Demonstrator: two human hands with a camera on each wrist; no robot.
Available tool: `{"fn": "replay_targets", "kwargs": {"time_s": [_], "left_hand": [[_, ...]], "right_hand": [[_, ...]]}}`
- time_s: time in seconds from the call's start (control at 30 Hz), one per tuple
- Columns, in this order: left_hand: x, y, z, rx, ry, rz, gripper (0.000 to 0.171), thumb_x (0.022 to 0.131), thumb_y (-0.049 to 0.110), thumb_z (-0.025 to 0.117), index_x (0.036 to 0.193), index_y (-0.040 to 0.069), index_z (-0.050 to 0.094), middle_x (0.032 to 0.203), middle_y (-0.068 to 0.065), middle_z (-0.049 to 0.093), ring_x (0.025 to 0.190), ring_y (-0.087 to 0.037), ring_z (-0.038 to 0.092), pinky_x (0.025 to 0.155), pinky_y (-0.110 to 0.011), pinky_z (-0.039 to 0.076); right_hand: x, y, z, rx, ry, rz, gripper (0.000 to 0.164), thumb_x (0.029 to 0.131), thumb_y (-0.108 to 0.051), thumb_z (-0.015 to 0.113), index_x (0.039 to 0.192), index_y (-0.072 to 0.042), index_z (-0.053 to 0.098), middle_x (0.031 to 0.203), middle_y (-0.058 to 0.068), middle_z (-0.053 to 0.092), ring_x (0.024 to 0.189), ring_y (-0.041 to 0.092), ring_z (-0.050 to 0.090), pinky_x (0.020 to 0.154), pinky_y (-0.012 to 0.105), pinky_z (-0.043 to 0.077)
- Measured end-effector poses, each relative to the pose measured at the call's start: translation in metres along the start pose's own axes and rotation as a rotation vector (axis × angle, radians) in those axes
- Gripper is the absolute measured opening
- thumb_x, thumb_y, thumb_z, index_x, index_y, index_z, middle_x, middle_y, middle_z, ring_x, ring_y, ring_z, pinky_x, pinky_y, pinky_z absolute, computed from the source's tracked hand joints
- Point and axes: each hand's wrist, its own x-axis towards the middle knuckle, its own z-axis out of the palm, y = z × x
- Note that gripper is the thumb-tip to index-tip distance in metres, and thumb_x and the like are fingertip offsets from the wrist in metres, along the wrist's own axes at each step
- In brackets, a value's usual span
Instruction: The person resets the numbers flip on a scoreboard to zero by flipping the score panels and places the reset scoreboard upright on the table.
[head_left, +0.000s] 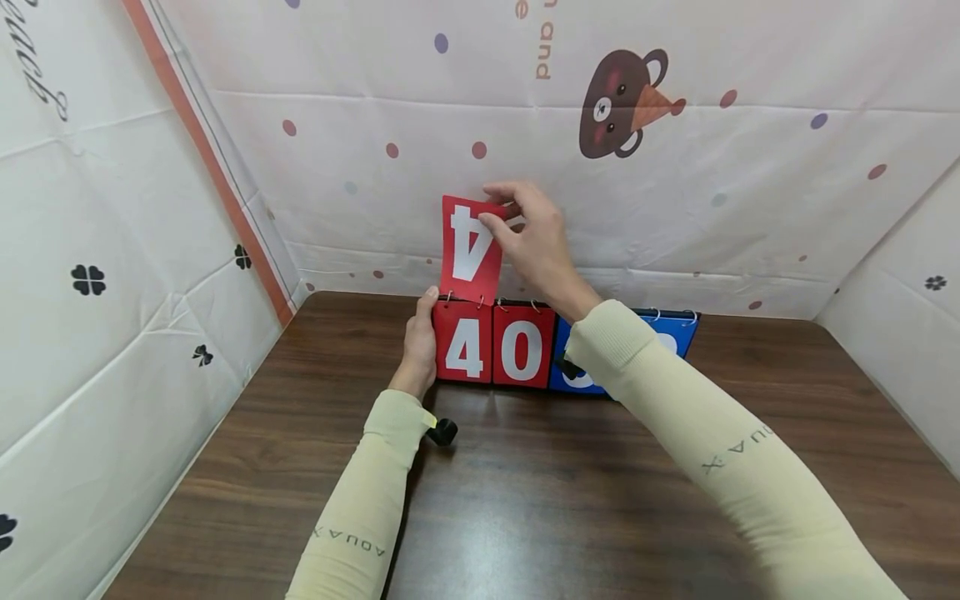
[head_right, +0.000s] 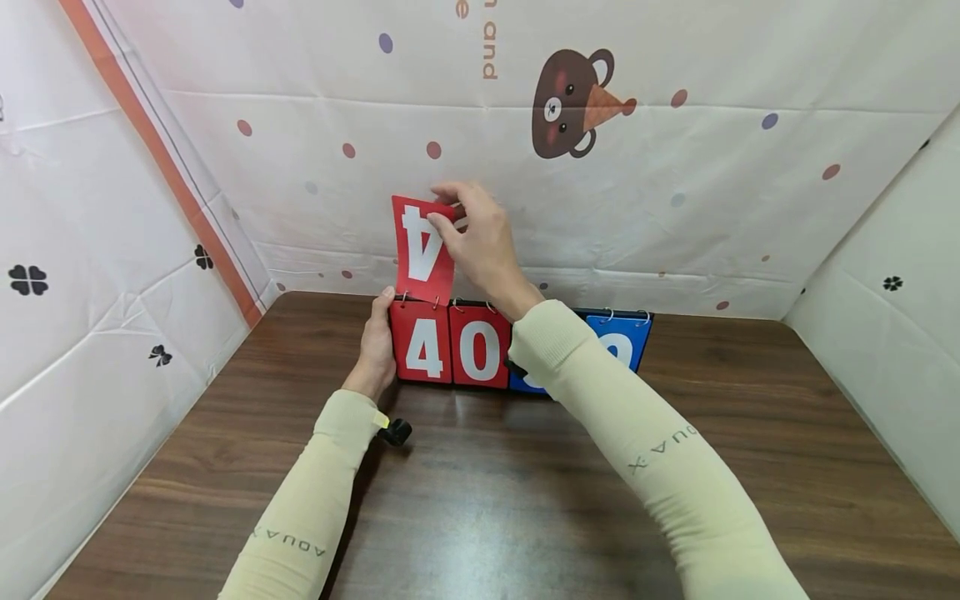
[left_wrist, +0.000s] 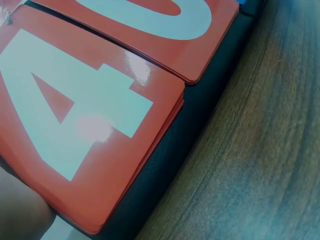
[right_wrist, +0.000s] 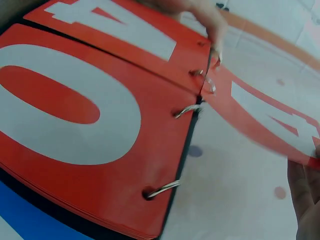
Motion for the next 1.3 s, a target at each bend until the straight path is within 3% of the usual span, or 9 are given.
{"fn": "replay_targets", "kwargs": {"time_s": [0.2, 0.43, 0.67, 0.83, 1.07, 1.3], "left_hand": [[0.000, 0.000, 0.001, -0.019, -0.002, 0.004, 0.065, 0.085, 0.073, 0.045, 0.114, 0.016, 0.055, 0.104, -0.005, 0.062, 0.091, -0.019, 0.061, 0.078, -0.033, 0.050], [-0.001, 0.000, 0.001, -0.013, 0.015, 0.005, 0.063, 0.088, 0.072, 0.042, 0.112, 0.015, 0.057, 0.102, -0.004, 0.063, 0.090, -0.018, 0.061, 0.080, -0.033, 0.048], [0.000, 0.000, 0.000, -0.018, 0.035, -0.006, 0.057, 0.090, 0.068, 0.040, 0.102, 0.016, 0.061, 0.098, -0.003, 0.062, 0.090, -0.017, 0.058, 0.083, -0.035, 0.044], [0.002, 0.001, -0.001, -0.019, 0.014, -0.024, 0.053, 0.094, 0.062, 0.037, 0.108, 0.016, 0.058, 0.107, -0.003, 0.060, 0.099, -0.017, 0.056, 0.089, -0.037, 0.043], [0.002, 0.005, -0.003, -0.039, 0.025, -0.100, 0.059, 0.091, 0.065, 0.043, 0.124, 0.017, 0.050, 0.118, -0.001, 0.053, 0.111, -0.017, 0.050, 0.096, -0.039, 0.041], [0.003, 0.006, -0.005, -0.053, 0.005, -0.128, 0.058, 0.085, 0.069, 0.049, 0.111, 0.018, 0.058, 0.105, 0.003, 0.059, 0.095, -0.013, 0.056, 0.084, -0.028, 0.048]], "right_hand": [[-0.013, -0.018, -0.007, -0.001, -0.023, -0.122, 0.028, 0.089, -0.012, 0.068, 0.116, -0.010, 0.064, 0.109, 0.002, 0.063, 0.091, 0.005, 0.057, 0.075, 0.030, 0.057], [-0.031, -0.037, -0.009, -0.007, -0.065, -0.289, 0.026, 0.086, -0.006, 0.071, 0.111, -0.006, 0.064, 0.106, 0.007, 0.064, 0.094, 0.009, 0.059, 0.074, 0.035, 0.058], [-0.050, -0.049, -0.010, -0.068, -0.118, -0.413, 0.023, 0.085, -0.005, 0.071, 0.107, -0.005, 0.064, 0.105, 0.007, 0.063, 0.098, 0.010, 0.058, 0.077, 0.034, 0.058], [-0.064, -0.054, -0.011, -0.135, -0.163, -0.494, 0.022, 0.085, -0.008, 0.072, 0.105, -0.004, 0.063, 0.106, 0.008, 0.064, 0.100, 0.012, 0.059, 0.082, 0.033, 0.056], [-0.081, -0.059, -0.013, -0.224, -0.248, -0.556, 0.026, 0.084, -0.012, 0.073, 0.107, -0.005, 0.062, 0.108, 0.010, 0.065, 0.103, 0.014, 0.059, 0.086, 0.036, 0.055], [-0.098, -0.057, -0.013, -0.248, -0.302, -0.595, 0.028, 0.082, -0.016, 0.075, 0.106, -0.006, 0.064, 0.108, 0.008, 0.066, 0.099, 0.014, 0.060, 0.085, 0.035, 0.055]]}}
